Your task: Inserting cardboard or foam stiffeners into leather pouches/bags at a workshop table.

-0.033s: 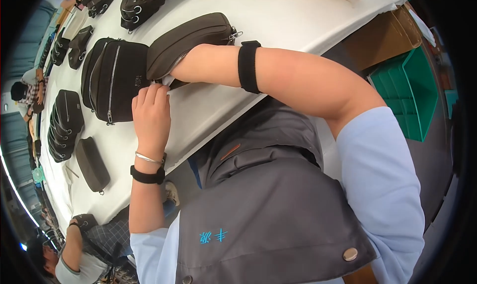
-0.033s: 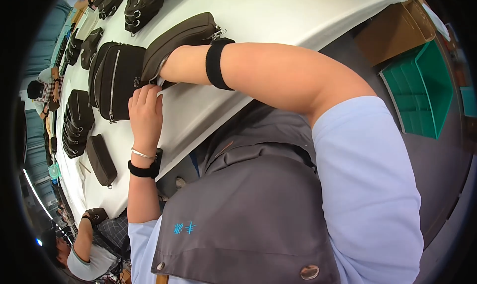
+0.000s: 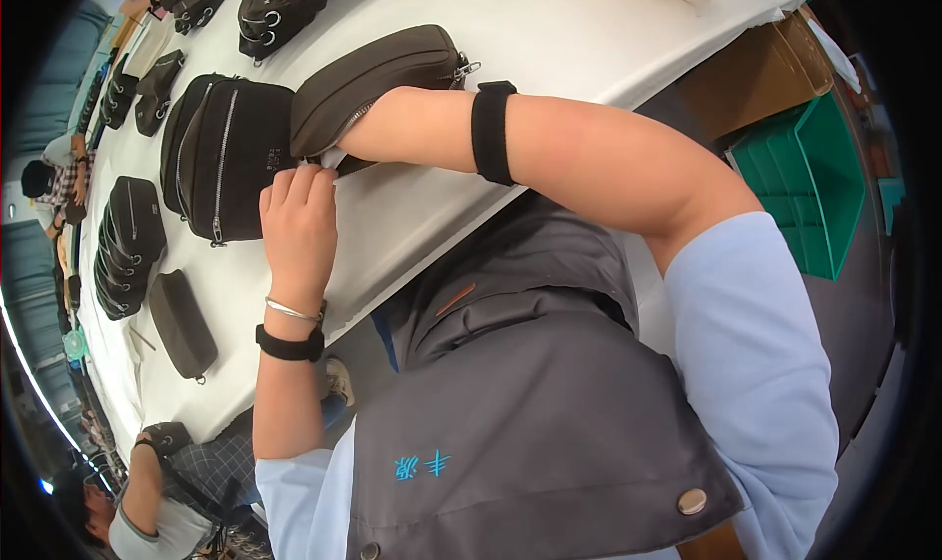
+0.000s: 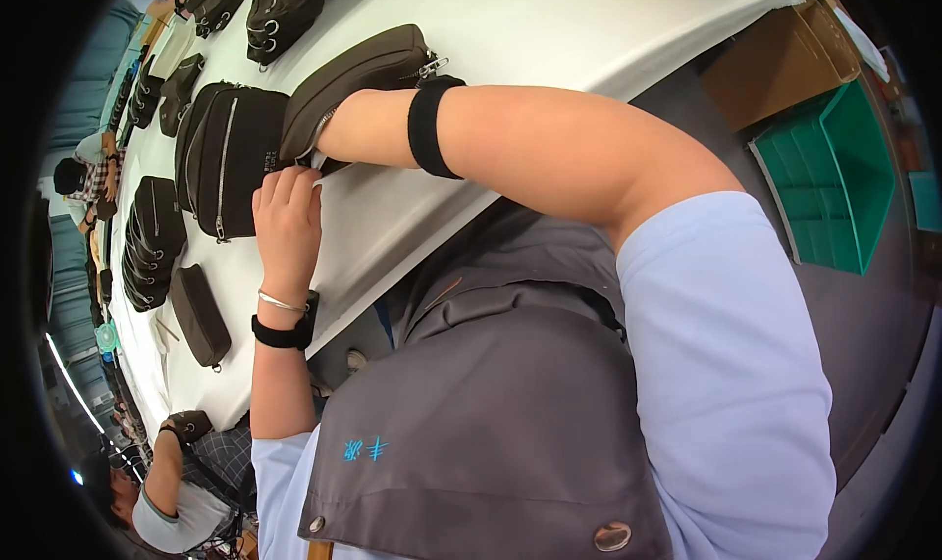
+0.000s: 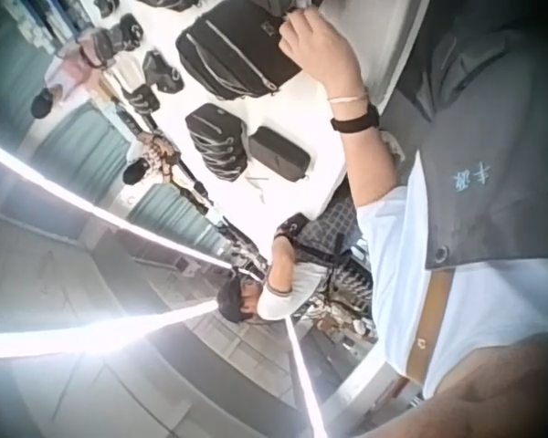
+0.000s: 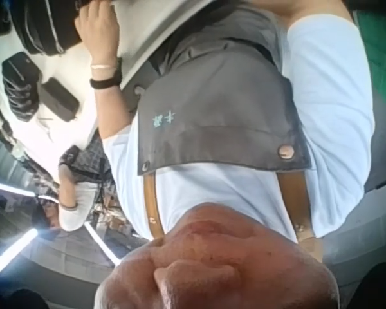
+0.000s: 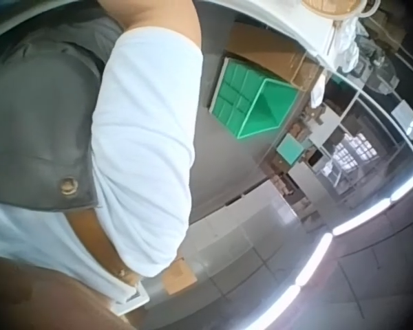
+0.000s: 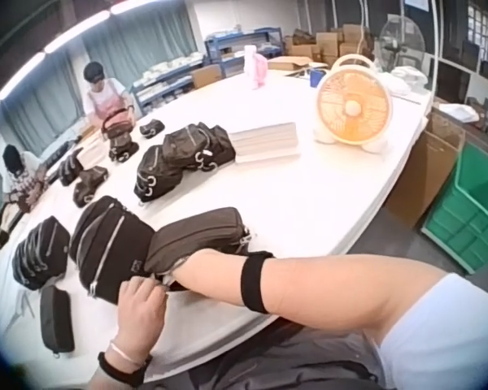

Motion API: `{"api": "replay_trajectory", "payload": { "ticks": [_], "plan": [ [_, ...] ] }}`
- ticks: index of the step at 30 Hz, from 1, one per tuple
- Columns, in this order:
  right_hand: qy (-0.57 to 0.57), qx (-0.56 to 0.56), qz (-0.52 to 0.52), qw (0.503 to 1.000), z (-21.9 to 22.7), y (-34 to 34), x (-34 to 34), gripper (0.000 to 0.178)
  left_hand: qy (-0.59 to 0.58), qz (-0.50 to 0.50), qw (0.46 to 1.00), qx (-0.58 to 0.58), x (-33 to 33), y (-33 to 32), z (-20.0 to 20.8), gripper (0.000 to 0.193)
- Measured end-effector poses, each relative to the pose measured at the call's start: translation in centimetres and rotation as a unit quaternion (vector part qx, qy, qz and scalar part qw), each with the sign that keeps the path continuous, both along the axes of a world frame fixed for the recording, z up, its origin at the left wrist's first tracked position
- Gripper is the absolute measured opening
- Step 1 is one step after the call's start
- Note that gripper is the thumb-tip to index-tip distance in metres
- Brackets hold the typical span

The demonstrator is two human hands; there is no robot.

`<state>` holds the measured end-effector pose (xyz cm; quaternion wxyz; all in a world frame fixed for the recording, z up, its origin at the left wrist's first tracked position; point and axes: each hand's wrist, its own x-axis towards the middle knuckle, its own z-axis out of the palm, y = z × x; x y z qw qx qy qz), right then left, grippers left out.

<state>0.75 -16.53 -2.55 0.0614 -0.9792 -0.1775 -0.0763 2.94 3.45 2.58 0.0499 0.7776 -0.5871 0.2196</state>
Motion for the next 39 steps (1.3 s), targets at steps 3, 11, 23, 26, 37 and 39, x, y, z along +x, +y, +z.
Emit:
{"api": "replay_trajectory", "payload": {
  "ticks": [3, 11, 23, 26, 37, 39],
  "plan": [
    [-0.063, 0.01, 0.012, 0.998, 2.6, -0.7, -3.1, 0.028, 0.011, -0.023, 0.999, 0.031, 0.5, -0.1, 0.2, 0.022],
    [0.037, 0.02, -0.024, 0.999, 4.8, 0.0, -3.4, 0.022, -0.036, 0.016, 0.997, 0.065, 0.2, -1.0, -0.2, 0.016],
    [0.069, -0.063, -0.04, 0.995, 1.5, 0.3, -1.0, 0.042, -0.011, -0.018, 0.997, 0.069, 1.0, -0.5, -0.2, 0.012],
    [0.131, -0.009, -0.076, 0.988, 1.7, 0.7, -0.5, 0.043, 0.012, -0.02, 0.997, 0.072, 1.5, -0.2, 0.2, 0.01],
    [0.166, 0.05, -0.123, 0.977, 5.1, 1.1, 2.2, 0.028, 0.193, -0.024, 0.975, -0.107, 0.7, -2.8, 0.4, 0.045],
    [0.149, 0.035, -0.115, 0.982, 5.5, 1.2, 2.3, 0.025, 0.214, -0.013, 0.973, -0.082, 0.6, -3.5, 0.2, 0.045]
  ]
}}
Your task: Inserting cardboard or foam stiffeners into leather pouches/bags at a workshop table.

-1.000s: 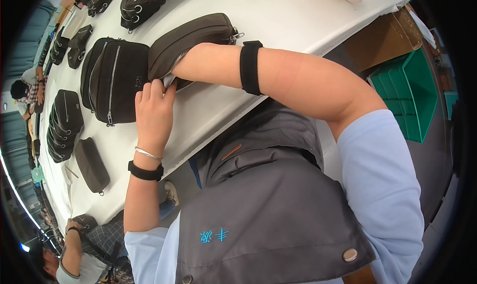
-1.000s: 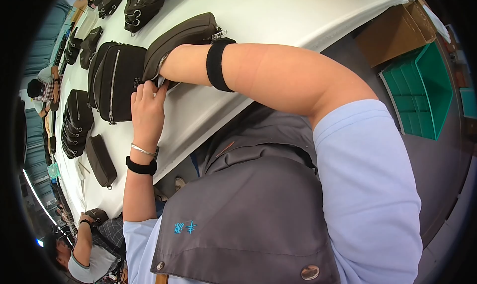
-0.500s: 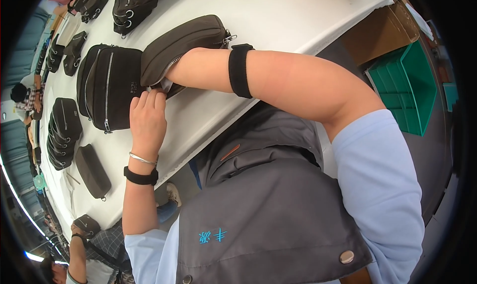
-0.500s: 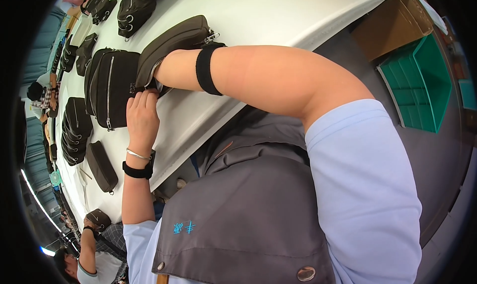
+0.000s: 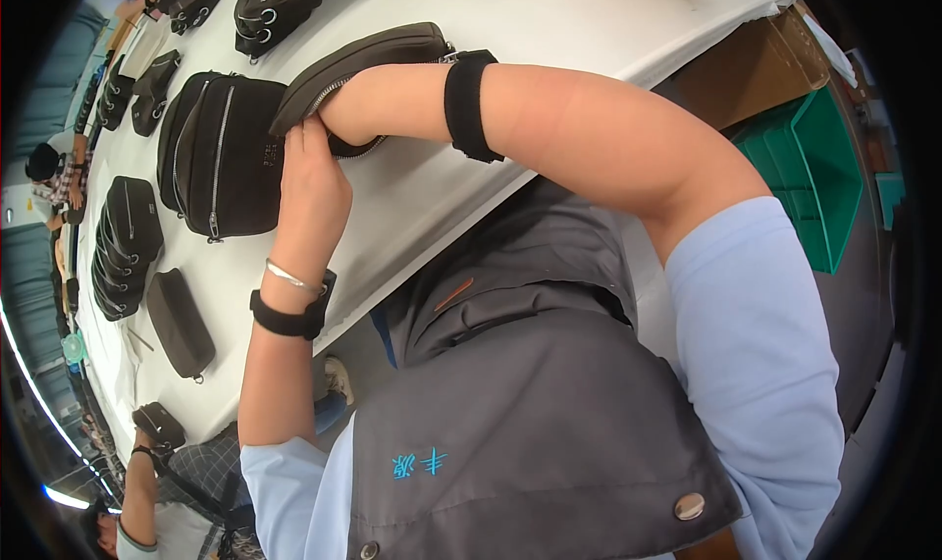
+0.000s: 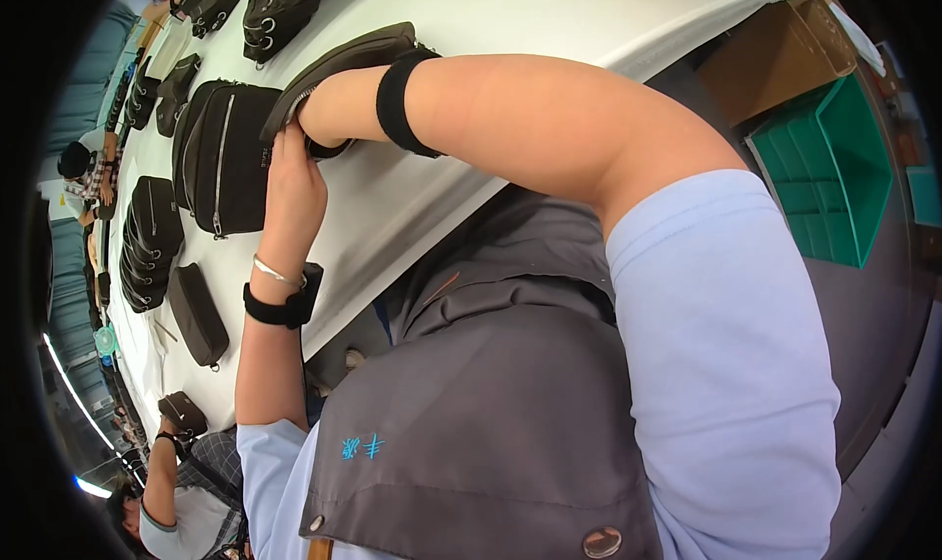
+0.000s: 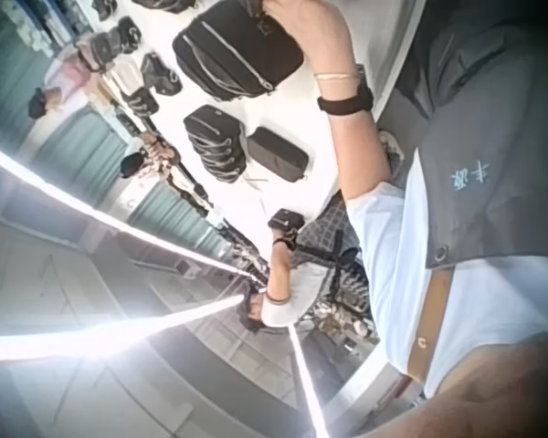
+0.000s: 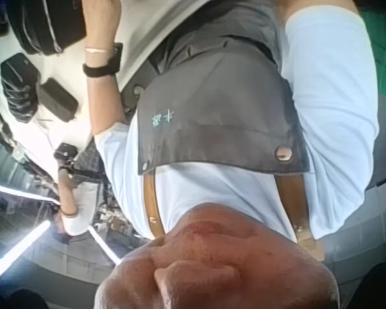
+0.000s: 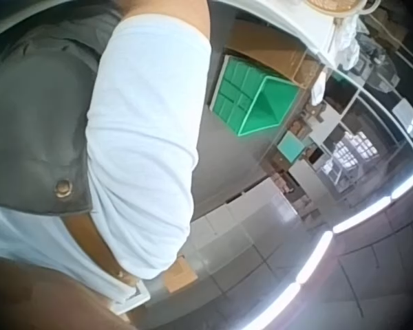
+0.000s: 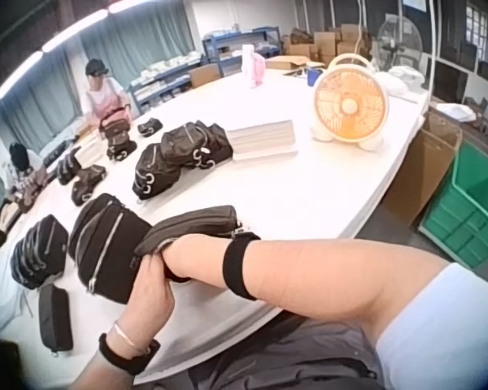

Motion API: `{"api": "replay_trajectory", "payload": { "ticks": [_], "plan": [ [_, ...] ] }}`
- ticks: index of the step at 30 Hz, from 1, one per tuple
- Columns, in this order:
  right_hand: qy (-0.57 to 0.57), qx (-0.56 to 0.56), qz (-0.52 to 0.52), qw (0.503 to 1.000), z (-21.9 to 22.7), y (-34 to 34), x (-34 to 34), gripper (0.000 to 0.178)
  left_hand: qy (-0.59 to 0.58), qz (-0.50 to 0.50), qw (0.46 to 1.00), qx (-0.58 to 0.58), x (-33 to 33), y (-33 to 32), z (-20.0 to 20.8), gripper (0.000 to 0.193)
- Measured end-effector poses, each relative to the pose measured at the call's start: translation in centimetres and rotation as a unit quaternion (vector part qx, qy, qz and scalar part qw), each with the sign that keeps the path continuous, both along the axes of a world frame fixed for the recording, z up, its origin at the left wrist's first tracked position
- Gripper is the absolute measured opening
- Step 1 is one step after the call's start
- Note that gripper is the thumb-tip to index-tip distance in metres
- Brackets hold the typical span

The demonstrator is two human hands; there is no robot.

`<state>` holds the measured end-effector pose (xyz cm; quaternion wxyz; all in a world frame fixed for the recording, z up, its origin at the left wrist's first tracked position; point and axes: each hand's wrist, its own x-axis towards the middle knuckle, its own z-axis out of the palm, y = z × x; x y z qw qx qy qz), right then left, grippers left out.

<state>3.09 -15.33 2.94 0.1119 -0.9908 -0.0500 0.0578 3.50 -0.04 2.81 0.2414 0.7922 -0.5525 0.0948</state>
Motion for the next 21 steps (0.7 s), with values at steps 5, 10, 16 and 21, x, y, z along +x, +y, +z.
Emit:
{"api": "replay_trajectory", "payload": {
  "ticks": [5, 10, 16, 21],
  "plan": [
    [0.014, -0.047, 0.036, 0.998, 0.3, -1.1, -1.2, 0.02, 0.068, 0.027, 0.987, 0.141, 3.6, -2.1, -0.6, 0.025],
    [-0.103, 0.061, 0.004, 0.993, 1.3, -1.3, -5.0, 0.019, -0.024, 0.025, 0.959, 0.281, 5.7, -3.5, -2.3, 0.017],
    [-0.043, -0.001, 0.017, 0.999, 2.8, -1.2, -5.2, 0.019, -0.062, 0.053, 0.94, 0.331, 8.0, -5.0, -1.9, 0.022],
    [-0.085, -0.009, 0.018, 0.996, -0.5, -1.6, -5.6, 0.019, -0.165, -0.006, 0.892, 0.42, 6.7, -5.2, -2.4, 0.02]
  ]
}}
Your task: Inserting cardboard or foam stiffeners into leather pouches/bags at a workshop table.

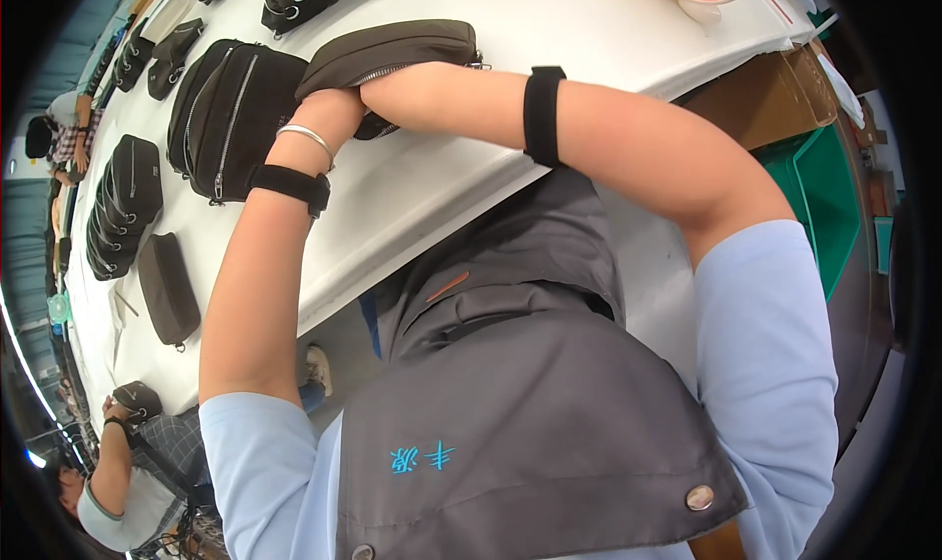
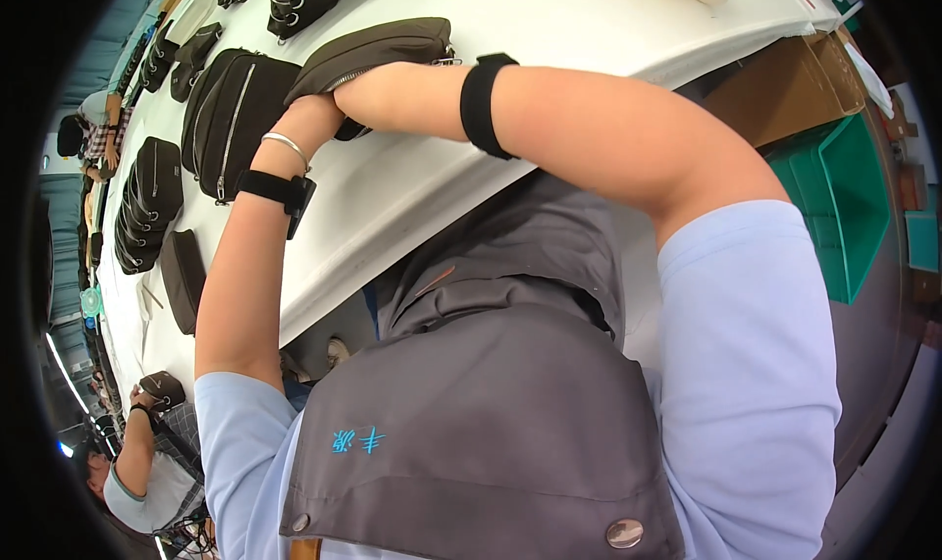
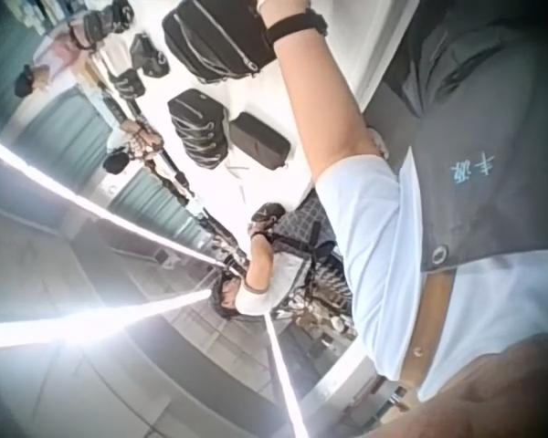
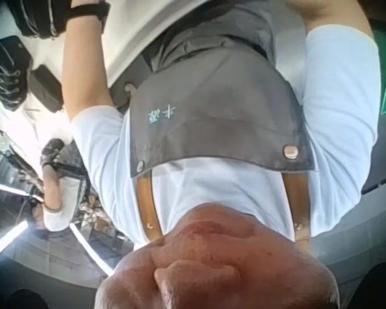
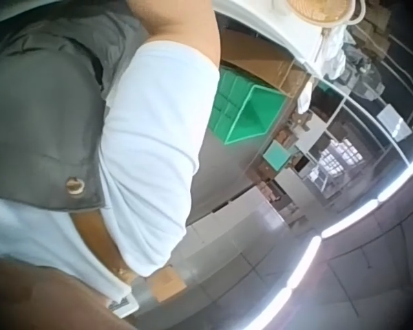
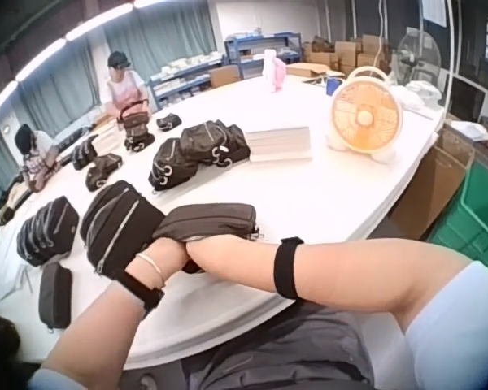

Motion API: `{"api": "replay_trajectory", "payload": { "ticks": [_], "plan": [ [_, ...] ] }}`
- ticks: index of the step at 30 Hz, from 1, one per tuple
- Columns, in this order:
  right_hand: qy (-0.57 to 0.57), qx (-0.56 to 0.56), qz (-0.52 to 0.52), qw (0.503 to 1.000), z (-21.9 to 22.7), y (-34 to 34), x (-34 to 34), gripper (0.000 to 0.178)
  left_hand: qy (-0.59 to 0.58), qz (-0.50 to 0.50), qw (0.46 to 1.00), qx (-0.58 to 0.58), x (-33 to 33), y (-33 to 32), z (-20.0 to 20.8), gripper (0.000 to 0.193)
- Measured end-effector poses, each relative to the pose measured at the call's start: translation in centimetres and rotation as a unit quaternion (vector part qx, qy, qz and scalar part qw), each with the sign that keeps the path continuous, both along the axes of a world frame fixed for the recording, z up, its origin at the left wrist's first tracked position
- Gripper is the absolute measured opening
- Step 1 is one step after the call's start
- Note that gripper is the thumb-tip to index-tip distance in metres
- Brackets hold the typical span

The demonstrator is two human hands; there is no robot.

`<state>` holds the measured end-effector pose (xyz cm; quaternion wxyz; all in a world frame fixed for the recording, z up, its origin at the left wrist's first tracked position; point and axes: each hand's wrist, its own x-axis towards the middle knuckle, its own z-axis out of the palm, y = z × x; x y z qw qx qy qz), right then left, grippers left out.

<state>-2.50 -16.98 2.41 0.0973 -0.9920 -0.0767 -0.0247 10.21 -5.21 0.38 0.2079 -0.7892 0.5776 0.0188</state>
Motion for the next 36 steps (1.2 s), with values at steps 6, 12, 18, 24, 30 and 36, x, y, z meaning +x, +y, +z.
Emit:
{"api": "replay_trajectory", "payload": {
  "ticks": [6, 12, 18, 24, 30, 36],
  "plan": [
    [-0.087, 0.038, -0.027, 0.995, 0.1, -0.6, -0.6, 0.019, 0.046, 0.064, 0.982, -0.169, 0.0, -0.6, 0.0, 0.02],
    [0.058, -0.05, -0.005, 0.997, 1.9, -0.6, -0.1, 0.019, 0.088, 0.022, 0.956, -0.278, 1.7, -0.8, -1.8, 0.023],
    [0.015, -0.014, -0.035, 0.999, -0.2, -1.9, -0.7, 0.018, 0.051, 0.076, 0.973, -0.21, -2.6, -2.1, 0.8, 0.035],
    [0.096, -0.038, -0.007, 0.995, 2.3, -1.0, -0.8, 0.019, 0.02, 0.029, 0.988, -0.151, 0.6, -1.0, -0.7, 0.036],
    [0.071, -0.081, 0.023, 0.994, 1.1, -0.3, -0.9, 0.014, -0.071, -0.092, 0.975, -0.188, -0.5, 0.5, 0.5, 0.025],
    [0.035, -0.071, 0.022, 0.997, 1.0, -0.4, -1.9, 0.011, -0.004, 0.032, 0.984, -0.175, -3.7, 0.1, 2.0, 0.026]
  ]
}}
